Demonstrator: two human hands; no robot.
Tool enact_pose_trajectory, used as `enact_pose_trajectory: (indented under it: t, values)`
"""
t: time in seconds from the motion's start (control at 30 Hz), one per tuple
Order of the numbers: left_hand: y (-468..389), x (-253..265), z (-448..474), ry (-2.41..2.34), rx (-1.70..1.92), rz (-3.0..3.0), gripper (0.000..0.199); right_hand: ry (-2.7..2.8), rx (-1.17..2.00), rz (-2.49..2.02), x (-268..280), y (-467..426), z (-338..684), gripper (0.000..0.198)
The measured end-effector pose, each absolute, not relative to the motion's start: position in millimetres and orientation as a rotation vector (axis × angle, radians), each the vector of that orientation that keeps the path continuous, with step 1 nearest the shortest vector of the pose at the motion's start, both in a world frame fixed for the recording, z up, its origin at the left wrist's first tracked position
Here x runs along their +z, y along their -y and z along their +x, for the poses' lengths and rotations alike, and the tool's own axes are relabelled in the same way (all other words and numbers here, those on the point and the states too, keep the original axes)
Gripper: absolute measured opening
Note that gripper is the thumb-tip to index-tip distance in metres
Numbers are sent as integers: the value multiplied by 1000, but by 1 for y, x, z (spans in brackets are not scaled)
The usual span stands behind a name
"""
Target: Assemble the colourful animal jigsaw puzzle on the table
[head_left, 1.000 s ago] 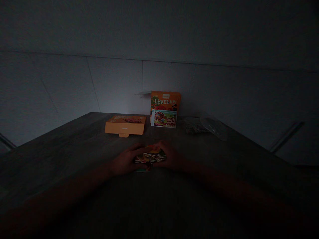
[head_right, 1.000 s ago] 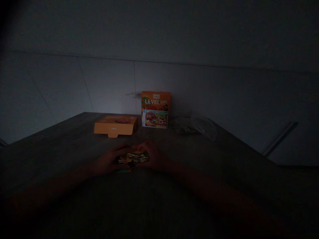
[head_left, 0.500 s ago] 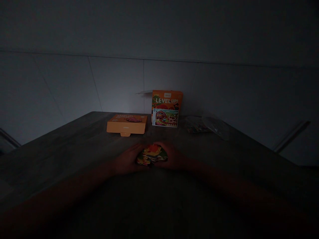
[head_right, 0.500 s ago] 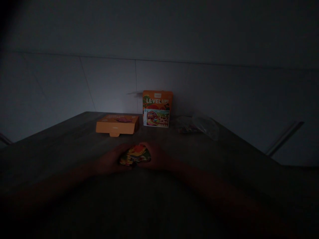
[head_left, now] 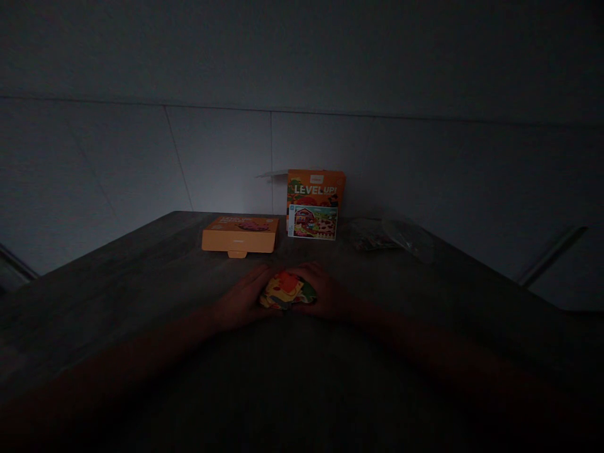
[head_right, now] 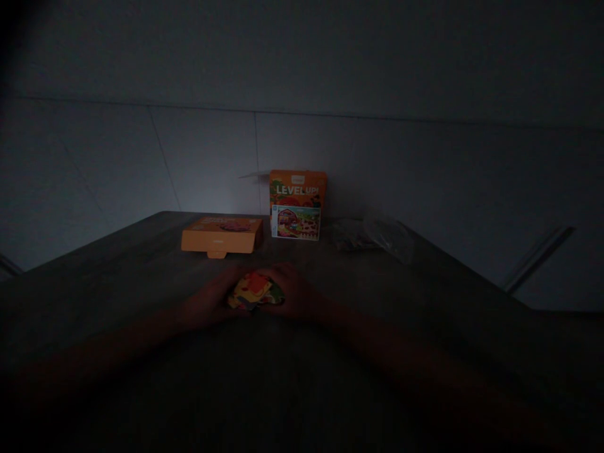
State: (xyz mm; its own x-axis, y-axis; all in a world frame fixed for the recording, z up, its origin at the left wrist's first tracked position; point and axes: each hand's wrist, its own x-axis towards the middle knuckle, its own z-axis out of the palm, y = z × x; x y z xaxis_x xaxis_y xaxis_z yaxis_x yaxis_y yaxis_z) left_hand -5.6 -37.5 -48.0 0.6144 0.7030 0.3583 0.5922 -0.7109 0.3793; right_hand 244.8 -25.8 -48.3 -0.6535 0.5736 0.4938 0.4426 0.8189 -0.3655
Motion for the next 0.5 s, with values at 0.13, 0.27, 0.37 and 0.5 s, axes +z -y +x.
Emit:
enact_pose_trajectory:
  t: [0.13,0.27,0.37,0.5]
  values:
    - [37,-46,-7,-1057,765,2626,80,2362,243,-720,-49,24,245,73]
    - [36,-45,-7,-1032,801,2626,74,2292,243,-737,-52,22,246,78]
    - [35,-45,-8,-1026,812,2630,72,2284,287,-773,-55,21,247,79]
    - [35,-45,-7,-1046,742,2610,74,2316,377,-870,-58,19,247,79]
